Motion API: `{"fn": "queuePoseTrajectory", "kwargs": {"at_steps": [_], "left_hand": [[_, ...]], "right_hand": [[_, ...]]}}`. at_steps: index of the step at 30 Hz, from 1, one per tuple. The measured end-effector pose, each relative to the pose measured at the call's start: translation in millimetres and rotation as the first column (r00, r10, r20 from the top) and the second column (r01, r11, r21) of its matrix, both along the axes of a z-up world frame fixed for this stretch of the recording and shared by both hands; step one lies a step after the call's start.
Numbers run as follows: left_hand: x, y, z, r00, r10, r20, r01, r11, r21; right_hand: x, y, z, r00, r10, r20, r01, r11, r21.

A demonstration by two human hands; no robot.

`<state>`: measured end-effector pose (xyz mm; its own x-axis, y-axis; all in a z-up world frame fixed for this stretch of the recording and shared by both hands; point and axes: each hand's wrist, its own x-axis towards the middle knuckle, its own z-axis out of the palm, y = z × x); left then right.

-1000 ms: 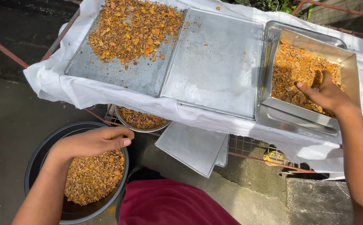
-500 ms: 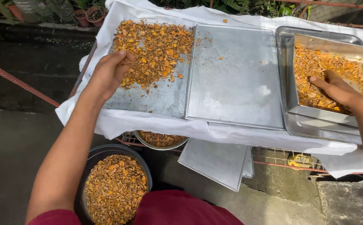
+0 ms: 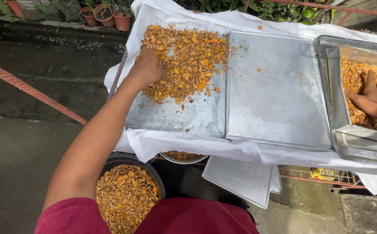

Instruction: Spreading turmeric slices onto metal trays for drying or processing.

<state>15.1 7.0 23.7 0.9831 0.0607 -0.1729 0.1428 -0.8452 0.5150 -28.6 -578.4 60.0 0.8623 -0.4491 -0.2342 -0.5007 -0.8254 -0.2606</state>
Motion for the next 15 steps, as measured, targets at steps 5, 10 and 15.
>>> {"fn": "queuePoseTrajectory", "kwargs": {"at_steps": [5, 10, 15], "left_hand": [[-9.3, -5.2, -5.1, 0.998, -0.043, -0.04, 0.043, 0.999, 0.014], [10.4, 10.9, -28.6, 1.0, -0.02, 0.002, 0.02, 0.999, 0.048], [21.6, 12.7, -35.5, 0.996, 0.06, 0.071, -0.063, 0.997, 0.041]], "right_hand": [[5.4, -14.8, -22.8, 0.995, 0.067, 0.078, -0.068, 0.998, 0.001], [47.9, -106.5, -92.5, 0.937, 0.219, 0.273, -0.19, 0.973, -0.128], [51.9, -127.2, -105.0, 0.87, 0.262, 0.419, -0.209, 0.963, -0.168]]}}
